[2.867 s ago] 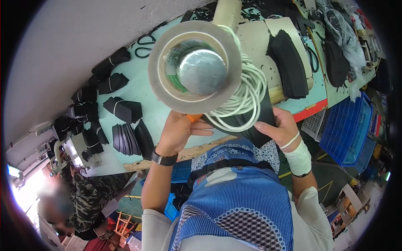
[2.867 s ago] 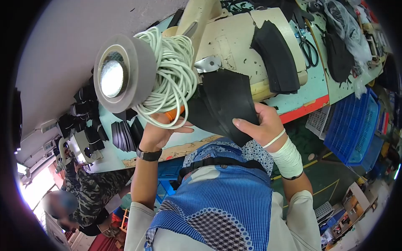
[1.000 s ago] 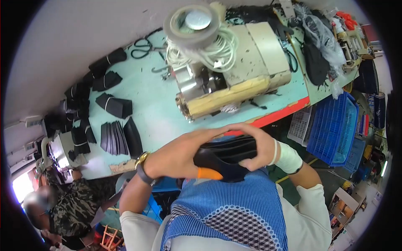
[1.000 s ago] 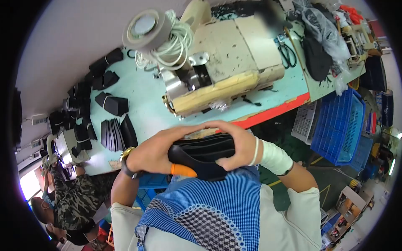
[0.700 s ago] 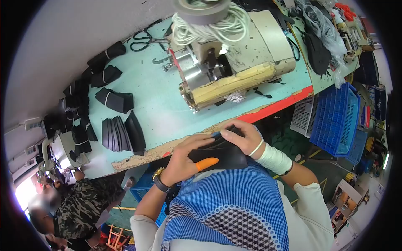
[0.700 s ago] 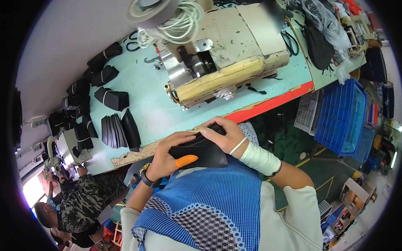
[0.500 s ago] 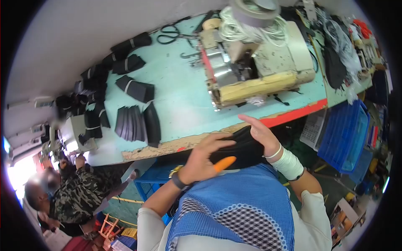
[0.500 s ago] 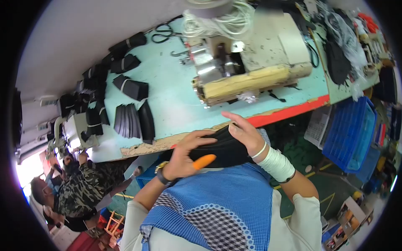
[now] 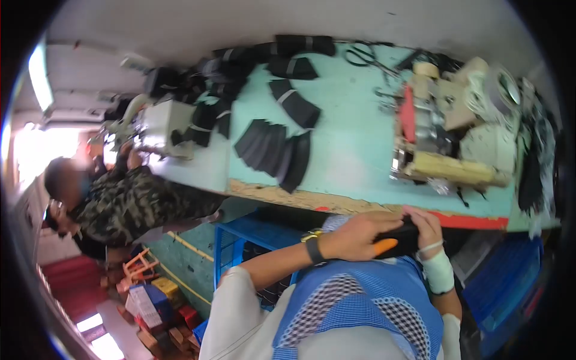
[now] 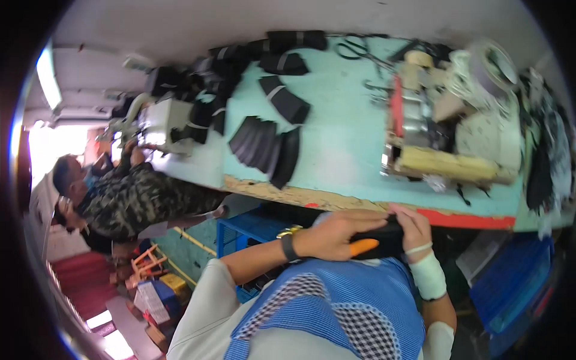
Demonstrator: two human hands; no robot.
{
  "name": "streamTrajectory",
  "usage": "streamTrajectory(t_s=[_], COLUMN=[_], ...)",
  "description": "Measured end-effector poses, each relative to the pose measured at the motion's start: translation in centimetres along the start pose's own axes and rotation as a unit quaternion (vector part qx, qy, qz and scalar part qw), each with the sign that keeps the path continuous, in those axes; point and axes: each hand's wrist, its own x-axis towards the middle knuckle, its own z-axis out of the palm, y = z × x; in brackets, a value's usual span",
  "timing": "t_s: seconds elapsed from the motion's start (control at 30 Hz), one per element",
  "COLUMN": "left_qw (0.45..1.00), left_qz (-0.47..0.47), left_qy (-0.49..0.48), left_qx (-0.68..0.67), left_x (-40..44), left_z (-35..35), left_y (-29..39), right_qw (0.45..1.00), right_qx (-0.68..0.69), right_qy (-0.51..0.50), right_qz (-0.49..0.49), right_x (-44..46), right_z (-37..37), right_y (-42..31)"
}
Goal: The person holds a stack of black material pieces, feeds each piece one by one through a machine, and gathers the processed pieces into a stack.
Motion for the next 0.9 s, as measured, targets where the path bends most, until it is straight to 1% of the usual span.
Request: streamTrajectory(t_s=[0.03,0.07,0.1,0.13,0.17,0.2,0.23,0.27,0.3,0.33,0.37,0.4,0.47,0.5,0.53,0.57,0.6,0.63,0.67,0.7,0.73,0.77,0.8,0.83,0.87,0.9], left_qw=[0.999,0.999,0.999,0.999,1.000,0.997,0.995,0.988,0.975,0.966,0.962,0.956,0.959,0.959,0.957,0.954,0.954,0.992,0.981,0.983,0.983,0.993,0.980,0.979,0.979,0.977], left_qz=[-0.003,-0.005,0.029,0.023,0.003,-0.041,-0.069,-0.116,-0.208,-0.219,-0.223,-0.233,-0.263,-0.266,-0.262,-0.260,-0.261,-0.103,0.060,0.036,0.035,-0.077,-0.188,-0.192,-0.185,-0.178], left_qy=[-0.009,-0.020,-0.015,-0.007,0.002,0.013,0.014,0.037,0.022,0.037,0.047,0.054,0.019,0.014,0.033,0.053,0.053,0.069,0.079,0.088,0.083,0.069,0.056,0.055,0.039,0.025], left_qx=[-0.030,-0.028,-0.040,-0.025,-0.024,-0.060,-0.068,-0.099,-0.082,-0.130,-0.148,-0.172,-0.100,-0.098,-0.119,-0.139,-0.136,0.018,0.170,0.158,0.159,0.061,-0.039,-0.040,-0.078,-0.115], left_x=[-0.2,-0.4,-0.3,-0.3,0.1,0.9,1.6,2.4,2.9,3.1,3.3,3.4,3.4,3.5,3.8,3.9,4.2,4.6,4.8,4.8,4.8,5.0,5.4,5.8,6.1,6.5], left_z=[-0.5,-0.6,-0.5,0.2,0.4,0.2,-0.1,-0.3,-1.3,-1.5,-1.6,-1.5,-1.3,-1.1,-0.6,-0.4,-0.7,-1.3,-1.8,-2.4,-3.2,-4.2,-5.0,-5.3,-5.6,-6.0], left_y=[0.1,-0.2,-0.4,-0.9,-0.4,0.1,-0.2,-0.8,-1.9,-5.1,-7.9,-10.6,-14.5,-14.3,-13.7,-13.3,-13.3,-13.4,-13.5,-13.2,-11.5,-8.7,-6.6,-5.6,-4.8,-4.2], right_qw=[0.998,0.994,0.993,0.984,0.996,1.000,0.996,0.988,0.967,0.967,0.989,0.992,0.974,0.974,0.968,0.946,0.946,0.937,0.892,0.895,0.897,0.985,0.956,0.925,0.926,0.907], right_qx=[0.004,0.006,-0.059,-0.127,-0.061,0.010,0.075,0.142,0.249,0.249,0.124,-0.002,-0.100,-0.096,-0.016,0.065,0.068,0.210,0.345,0.338,0.332,0.058,-0.226,-0.293,-0.290,-0.318], right_qy=[-0.057,-0.107,-0.090,-0.076,-0.048,-0.020,-0.030,-0.048,-0.031,-0.022,0.008,0.035,0.193,0.195,0.188,0.176,0.175,0.047,-0.082,-0.076,-0.070,0.064,0.188,0.209,0.206,0.219], right_qz=[-0.003,-0.004,-0.055,-0.103,-0.043,0.007,0.027,0.043,0.044,0.045,0.084,0.122,0.060,0.064,0.166,0.264,0.263,0.276,0.280,0.282,0.284,0.148,-0.003,0.121,0.124,0.166], right_x=[-0.1,-0.4,-0.7,-0.8,-1.1,-0.8,-0.4,-0.1,0.3,0.6,1.1,1.8,3.7,4.5,5.4,6.2,7.2,8.4,9.5,10.0,10.5,10.2,10.0,9.3,9.1,9.1], right_z=[-0.7,-1.5,-1.4,-0.9,0.0,0.5,-0.1,-0.6,-0.5,-1.4,-3.0,-4.8,-8.0,-8.6,-9.3,-9.9,-10.6,-11.3,-11.8,-11.5,-11.2,-9.8,-8.5,-7.7,-7.3,-7.1], right_y=[-0.4,-0.8,0.4,1.7,1.2,0.7,0.0,-0.5,0.7,2.1,3.6,5.3,10.6,10.2,9.0,8.5,9.5,11.8,14.8,16.8,18.6,18.1,17.0,12.6,11.6,11.0])
